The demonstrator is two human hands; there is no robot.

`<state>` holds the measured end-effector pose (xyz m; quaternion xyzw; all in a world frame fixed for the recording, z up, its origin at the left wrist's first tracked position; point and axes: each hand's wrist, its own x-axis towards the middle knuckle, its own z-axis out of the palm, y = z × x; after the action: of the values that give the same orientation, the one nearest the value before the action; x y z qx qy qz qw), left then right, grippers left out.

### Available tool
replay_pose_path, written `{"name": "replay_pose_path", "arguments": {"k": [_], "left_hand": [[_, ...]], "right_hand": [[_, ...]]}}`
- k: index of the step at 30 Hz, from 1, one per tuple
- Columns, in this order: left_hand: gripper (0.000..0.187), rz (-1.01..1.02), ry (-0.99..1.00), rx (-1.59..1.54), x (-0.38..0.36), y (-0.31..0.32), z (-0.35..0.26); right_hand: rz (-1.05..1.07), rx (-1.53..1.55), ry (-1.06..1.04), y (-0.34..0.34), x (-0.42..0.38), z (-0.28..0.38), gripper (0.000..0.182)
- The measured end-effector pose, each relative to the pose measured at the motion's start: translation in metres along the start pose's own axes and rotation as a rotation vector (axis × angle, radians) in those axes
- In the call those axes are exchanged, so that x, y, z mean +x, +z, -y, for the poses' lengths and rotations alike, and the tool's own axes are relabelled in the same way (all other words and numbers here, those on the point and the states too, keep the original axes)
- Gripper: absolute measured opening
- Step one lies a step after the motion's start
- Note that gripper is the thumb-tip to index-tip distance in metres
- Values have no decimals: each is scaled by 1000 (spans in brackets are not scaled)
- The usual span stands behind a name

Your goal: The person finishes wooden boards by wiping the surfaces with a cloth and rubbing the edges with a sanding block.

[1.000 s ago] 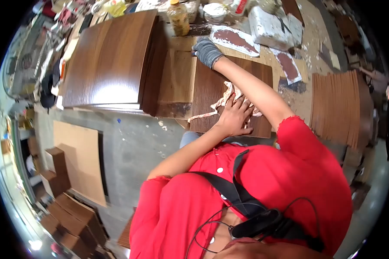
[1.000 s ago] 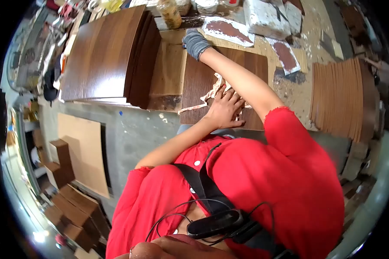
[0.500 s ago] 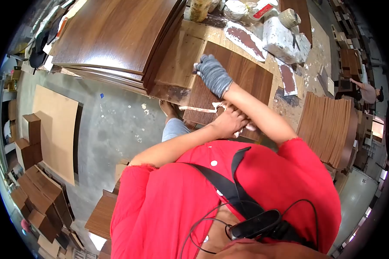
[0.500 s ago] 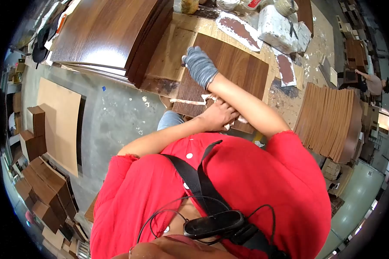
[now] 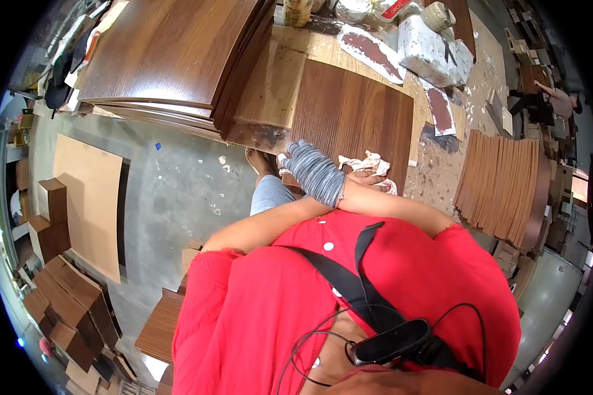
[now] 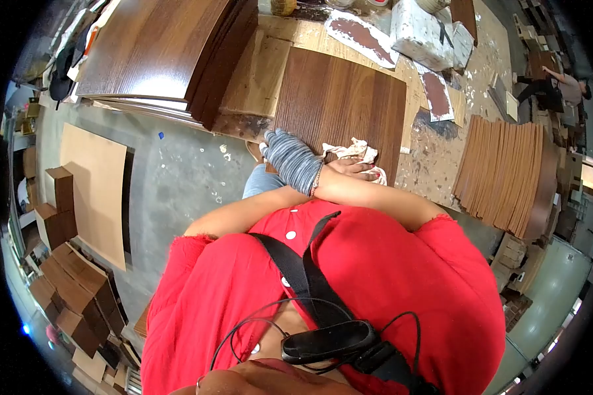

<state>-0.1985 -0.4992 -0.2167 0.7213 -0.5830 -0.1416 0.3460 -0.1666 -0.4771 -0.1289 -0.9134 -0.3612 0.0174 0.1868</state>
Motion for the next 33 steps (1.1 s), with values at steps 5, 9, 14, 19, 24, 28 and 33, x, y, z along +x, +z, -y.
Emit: {"name": "replay_pose_path", "arguments": {"k": [5,9,14,19,24,28,33], "left_hand": [[52,204,-194,-311,-12,-64,-23],[30,4,-6,-408,-11,-63,-48],[36,-163,366,-301,11,-74,-72],[59,-223,94,-248,17,-34,-19],[63,-172,-16,401,20,-29,-7],[67,-210,-7,207,12,-29,-5],[81,-213,-14,-6,6,-31,1]], "right_hand": [[40,103,13,-11,14,-12,23],[105,208,-17,-28,38,-32,21],[226,150,-75,-32,48,-36,16],[245,274,51,-13,37,-16,16],[252,295,-24,-6,25,5,21],[292,425,116,-18,36,-11,21],[112,311,146,-16,50,-33,21]]}}
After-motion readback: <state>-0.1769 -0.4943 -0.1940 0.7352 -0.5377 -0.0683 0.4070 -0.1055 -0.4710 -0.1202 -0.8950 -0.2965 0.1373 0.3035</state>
